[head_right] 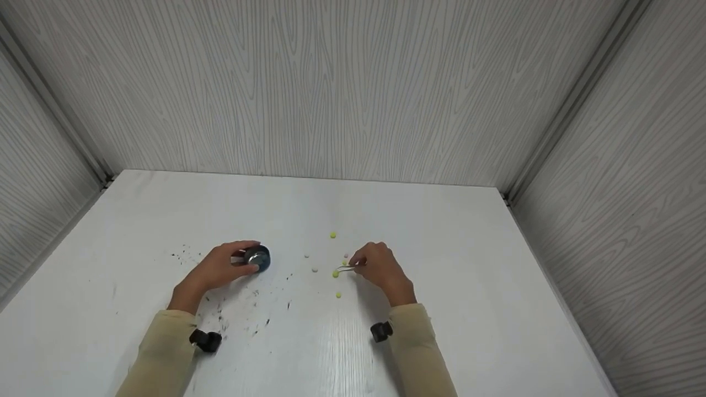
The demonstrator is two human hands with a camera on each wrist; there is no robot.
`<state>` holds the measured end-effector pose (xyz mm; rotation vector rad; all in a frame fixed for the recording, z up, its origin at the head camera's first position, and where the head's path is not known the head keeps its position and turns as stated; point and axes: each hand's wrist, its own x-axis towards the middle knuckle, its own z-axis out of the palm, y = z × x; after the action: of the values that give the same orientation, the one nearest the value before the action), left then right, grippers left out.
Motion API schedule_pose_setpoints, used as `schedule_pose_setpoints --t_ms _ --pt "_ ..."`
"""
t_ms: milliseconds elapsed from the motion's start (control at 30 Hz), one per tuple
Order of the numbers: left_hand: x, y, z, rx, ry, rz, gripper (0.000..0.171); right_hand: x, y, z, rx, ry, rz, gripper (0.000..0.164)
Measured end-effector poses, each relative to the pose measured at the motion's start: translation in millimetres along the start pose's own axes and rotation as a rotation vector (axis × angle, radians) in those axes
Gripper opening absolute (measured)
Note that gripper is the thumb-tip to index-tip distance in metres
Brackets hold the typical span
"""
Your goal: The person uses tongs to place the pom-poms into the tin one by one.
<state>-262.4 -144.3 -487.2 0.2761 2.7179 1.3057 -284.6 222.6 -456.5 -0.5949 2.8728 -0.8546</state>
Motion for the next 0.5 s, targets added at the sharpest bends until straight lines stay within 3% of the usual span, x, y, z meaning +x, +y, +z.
schedule_pose_setpoints --t_ms 500 --pt "1.5 -1.9 0.9 -0.020 0.002 0.010 0.056 2.0 0.7 1.9 0.035 -0.030 0.040 0.019"
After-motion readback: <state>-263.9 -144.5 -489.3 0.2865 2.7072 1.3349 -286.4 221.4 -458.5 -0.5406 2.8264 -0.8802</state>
